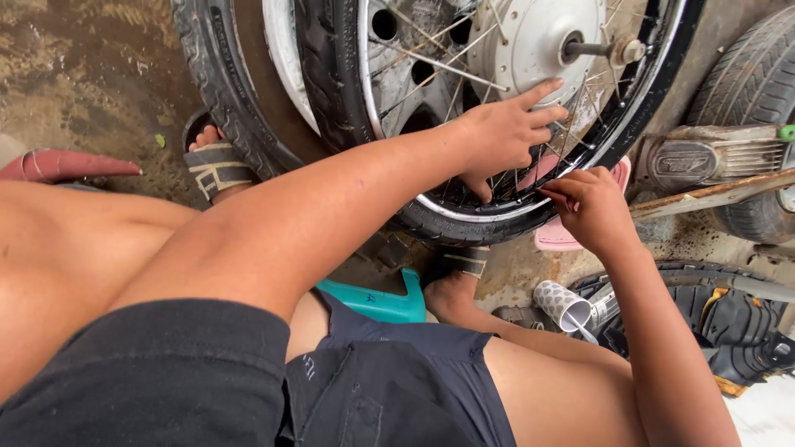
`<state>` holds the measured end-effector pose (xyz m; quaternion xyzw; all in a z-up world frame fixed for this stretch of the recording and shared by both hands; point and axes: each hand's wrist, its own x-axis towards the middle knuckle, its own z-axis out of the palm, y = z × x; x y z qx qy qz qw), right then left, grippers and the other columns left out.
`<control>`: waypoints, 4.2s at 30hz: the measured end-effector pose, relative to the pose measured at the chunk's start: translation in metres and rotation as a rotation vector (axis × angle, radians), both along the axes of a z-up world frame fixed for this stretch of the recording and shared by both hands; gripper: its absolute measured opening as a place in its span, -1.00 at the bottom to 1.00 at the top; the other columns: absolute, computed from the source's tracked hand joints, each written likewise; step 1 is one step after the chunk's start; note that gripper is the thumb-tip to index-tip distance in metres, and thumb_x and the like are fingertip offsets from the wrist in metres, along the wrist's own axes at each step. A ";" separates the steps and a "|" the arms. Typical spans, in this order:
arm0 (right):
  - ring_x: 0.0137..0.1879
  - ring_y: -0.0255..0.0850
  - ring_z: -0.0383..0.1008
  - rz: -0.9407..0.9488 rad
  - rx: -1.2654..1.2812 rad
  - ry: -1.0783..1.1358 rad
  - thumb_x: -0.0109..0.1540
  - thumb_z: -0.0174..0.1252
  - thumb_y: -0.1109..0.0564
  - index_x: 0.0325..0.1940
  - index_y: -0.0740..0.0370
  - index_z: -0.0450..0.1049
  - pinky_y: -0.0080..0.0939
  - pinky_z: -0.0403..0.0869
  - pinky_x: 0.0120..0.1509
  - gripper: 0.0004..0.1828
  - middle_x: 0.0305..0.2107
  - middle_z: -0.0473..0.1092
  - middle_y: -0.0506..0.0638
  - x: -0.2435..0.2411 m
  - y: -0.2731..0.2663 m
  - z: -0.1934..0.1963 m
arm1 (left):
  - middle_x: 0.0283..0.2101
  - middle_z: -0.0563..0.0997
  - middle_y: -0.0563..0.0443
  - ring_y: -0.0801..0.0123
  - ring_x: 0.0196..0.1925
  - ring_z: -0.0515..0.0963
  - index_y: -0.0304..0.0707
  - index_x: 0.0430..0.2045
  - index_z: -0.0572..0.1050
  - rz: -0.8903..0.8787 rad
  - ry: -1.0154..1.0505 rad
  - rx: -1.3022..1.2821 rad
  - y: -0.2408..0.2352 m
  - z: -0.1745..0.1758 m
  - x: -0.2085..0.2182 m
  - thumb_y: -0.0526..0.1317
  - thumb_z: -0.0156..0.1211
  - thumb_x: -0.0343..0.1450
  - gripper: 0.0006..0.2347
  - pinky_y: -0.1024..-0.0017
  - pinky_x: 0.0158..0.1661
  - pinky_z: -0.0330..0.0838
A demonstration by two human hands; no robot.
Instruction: The person sits on a small stool and works on a motorcycle wheel, using a tool to pry the tire bead away from the rim. They manipulate the tire and rim with both hands, occasionally dipping a tool into a pink container.
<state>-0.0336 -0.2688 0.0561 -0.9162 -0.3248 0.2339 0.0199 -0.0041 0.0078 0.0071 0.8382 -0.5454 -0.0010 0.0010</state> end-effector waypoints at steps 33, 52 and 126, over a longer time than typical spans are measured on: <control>-0.02 -0.03 0.43 0.082 0.031 -0.107 0.15 0.19 0.39 -0.03 0.15 0.71 -0.07 0.43 0.01 -0.62 -0.12 0.62 -0.04 -0.015 0.028 0.013 | 0.42 0.41 -0.12 -0.10 0.64 -0.07 -0.03 -0.06 0.66 0.010 0.020 0.055 0.005 0.006 0.001 0.68 -0.11 0.22 -0.15 -0.37 0.32 -0.62; 0.19 -0.21 0.44 0.019 -0.151 -0.155 0.13 0.06 0.19 -0.04 -0.20 0.70 0.03 0.26 0.18 -0.55 -0.09 0.59 -0.33 -0.024 0.027 0.017 | 0.35 0.47 -0.08 -0.09 0.63 -0.05 0.00 -0.10 0.69 0.000 0.023 -0.002 -0.003 -0.002 0.001 0.67 -0.06 0.21 -0.19 -0.39 0.33 -0.63; 0.32 -0.05 0.49 0.037 -0.326 -0.104 0.05 0.11 0.19 -0.09 -0.31 0.69 0.30 0.21 0.48 -0.52 -0.07 0.61 -0.34 -0.015 0.030 0.018 | 0.38 0.47 -0.09 -0.11 0.63 -0.01 -0.02 -0.09 0.67 0.022 0.010 0.004 0.000 0.001 -0.002 0.68 -0.08 0.20 -0.16 -0.35 0.35 -0.58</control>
